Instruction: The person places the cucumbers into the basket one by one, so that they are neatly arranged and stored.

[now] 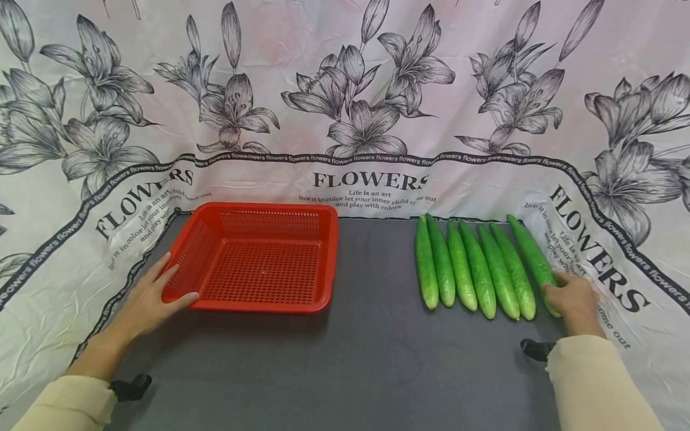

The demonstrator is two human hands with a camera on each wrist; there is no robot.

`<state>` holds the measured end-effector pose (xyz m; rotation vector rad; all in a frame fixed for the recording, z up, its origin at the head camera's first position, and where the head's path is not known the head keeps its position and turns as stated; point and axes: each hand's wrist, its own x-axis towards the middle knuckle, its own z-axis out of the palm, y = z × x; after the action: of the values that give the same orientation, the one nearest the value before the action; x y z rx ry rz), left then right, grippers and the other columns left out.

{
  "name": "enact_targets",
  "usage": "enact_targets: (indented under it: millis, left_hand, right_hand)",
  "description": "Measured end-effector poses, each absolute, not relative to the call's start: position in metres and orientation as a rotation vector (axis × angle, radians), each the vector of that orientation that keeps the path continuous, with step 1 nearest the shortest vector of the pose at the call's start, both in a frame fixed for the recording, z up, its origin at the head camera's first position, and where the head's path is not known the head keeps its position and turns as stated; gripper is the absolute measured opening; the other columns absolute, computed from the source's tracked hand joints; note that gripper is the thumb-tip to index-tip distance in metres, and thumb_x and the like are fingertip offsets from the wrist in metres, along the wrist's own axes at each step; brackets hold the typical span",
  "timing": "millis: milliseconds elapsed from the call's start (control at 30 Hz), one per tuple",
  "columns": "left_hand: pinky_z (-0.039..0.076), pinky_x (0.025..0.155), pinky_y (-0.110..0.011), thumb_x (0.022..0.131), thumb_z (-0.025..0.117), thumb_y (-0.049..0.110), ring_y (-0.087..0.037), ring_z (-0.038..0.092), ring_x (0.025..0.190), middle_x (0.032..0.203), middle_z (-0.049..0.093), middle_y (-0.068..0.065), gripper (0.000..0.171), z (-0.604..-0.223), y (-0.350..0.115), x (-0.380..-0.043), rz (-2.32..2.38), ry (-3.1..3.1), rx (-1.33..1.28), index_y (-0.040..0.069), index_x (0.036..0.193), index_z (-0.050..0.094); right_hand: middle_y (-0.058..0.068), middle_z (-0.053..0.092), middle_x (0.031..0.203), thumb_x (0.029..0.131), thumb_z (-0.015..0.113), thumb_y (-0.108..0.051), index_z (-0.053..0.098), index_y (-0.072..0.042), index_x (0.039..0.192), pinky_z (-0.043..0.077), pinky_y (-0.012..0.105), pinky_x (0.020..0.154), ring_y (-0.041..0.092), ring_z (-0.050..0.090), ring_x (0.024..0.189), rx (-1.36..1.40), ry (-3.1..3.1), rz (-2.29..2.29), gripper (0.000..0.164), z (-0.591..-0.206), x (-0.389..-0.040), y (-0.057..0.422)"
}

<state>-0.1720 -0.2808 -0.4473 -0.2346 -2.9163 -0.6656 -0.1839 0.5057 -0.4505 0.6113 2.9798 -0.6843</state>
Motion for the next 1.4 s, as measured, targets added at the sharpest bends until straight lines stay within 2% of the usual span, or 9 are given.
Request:
enact_targets:
  millis: [300,367,433,533,633,700,867,1100,1400]
  left_hand:
    - [0.029,0.092,-0.071,0.084,0.064,0.055,-0.05,0.03,0.127,0.155,0.02,-0.02,0.088,-0.449,-0.281,-0.173,-0.648,-2.898,-0.242,-0.007,0.142,0.04]
    - [0.029,0.092,-0.071,0.084,0.064,0.055,-0.05,0.03,0.127,0.155,0.02,-0.019,0.088,-0.449,-0.281,-0.173,-0.65,-2.897,-0.242,-0.007,0.142,0.039]
    - [0.029,0.092,-0.071,0.084,0.064,0.055,-0.05,0.029,0.127,0.155,0.02,-0.02,0.088,-0.449,-0.281,-0.172,-0.649,-2.898,-0.239,-0.007,0.143,0.039]
    - [0.03,0.092,-0.071,0.084,0.064,0.055,-0.05,0.029,0.128,0.155,0.019,-0.021,0.089,-0.448,-0.281,-0.171,-0.65,-2.905,-0.23,-0.007,0.143,0.038]
    - [0.03,0.092,-0.071,0.084,0.064,0.056,-0.05,0.028,0.128,0.155,0.018,-0.021,0.091,-0.447,-0.28,-0.171,-0.655,-2.916,-0.225,-0.007,0.144,0.038]
    - [0.03,0.091,-0.072,0.084,0.064,0.057,-0.051,0.028,0.128,0.155,0.018,-0.02,0.091,-0.446,-0.28,-0.17,-0.657,-2.924,-0.223,-0.006,0.144,0.037]
    - [0.029,0.092,-0.072,0.084,0.063,0.057,-0.051,0.028,0.128,0.155,0.017,-0.02,0.091,-0.445,-0.278,-0.17,-0.652,-2.925,-0.226,-0.006,0.144,0.037]
    - [0.031,0.091,-0.072,0.084,0.063,0.058,-0.051,0.028,0.128,0.156,0.016,-0.021,0.092,-0.444,-0.278,-0.17,-0.654,-2.939,-0.208,-0.006,0.145,0.036]
    - [0.031,0.092,-0.071,0.083,0.064,0.058,-0.05,0.028,0.129,0.155,0.017,-0.021,0.092,-0.445,-0.278,-0.171,-0.654,-2.935,-0.21,-0.005,0.145,0.037]
  right_hand:
    - [0.045,0.036,0.129,0.097,0.05,-0.028,0.039,0.013,0.136,0.023,0.068,0.094,0.064,0.03,0.115,0.555,3.021,-0.671,0.058,-0.43,-0.176,0.503]
    - [0.045,0.033,0.131,0.097,0.051,-0.032,0.036,0.01,0.139,0.028,0.068,0.09,0.065,0.028,0.115,0.572,2.989,-0.672,0.061,-0.424,-0.174,0.502]
    - [0.046,0.031,0.132,0.097,0.051,-0.033,0.036,0.009,0.14,0.036,0.065,0.084,0.065,0.032,0.111,0.589,2.978,-0.674,0.062,-0.419,-0.173,0.501]
    - [0.048,0.029,0.131,0.097,0.051,-0.032,0.035,0.007,0.141,0.049,0.054,0.063,0.062,0.042,0.099,0.608,2.972,-0.689,0.061,-0.414,-0.17,0.499]
    - [0.048,0.03,0.127,0.096,0.053,-0.027,0.035,0.008,0.141,0.048,0.043,0.046,0.056,0.047,0.089,0.645,2.971,-0.687,0.059,-0.41,-0.168,0.495]
    - [0.048,0.03,0.126,0.096,0.054,-0.024,0.035,0.009,0.141,0.048,0.041,0.045,0.055,0.046,0.09,0.652,2.97,-0.68,0.059,-0.408,-0.166,0.493]
    - [0.048,0.031,0.127,0.097,0.056,-0.027,0.037,0.009,0.14,0.049,0.047,0.048,0.062,0.042,0.098,0.578,2.985,-0.659,0.059,-0.4,-0.162,0.49]
    - [0.047,0.039,0.125,0.097,0.057,-0.033,0.041,0.009,0.137,0.043,0.064,0.064,0.064,0.038,0.103,0.371,3.048,-0.576,0.06,-0.384,-0.162,0.482]
    - [0.044,0.044,0.123,0.098,0.057,-0.035,0.043,0.007,0.139,0.044,0.062,0.064,0.063,0.044,0.101,0.177,3.054,-0.63,0.061,-0.363,-0.162,0.461]
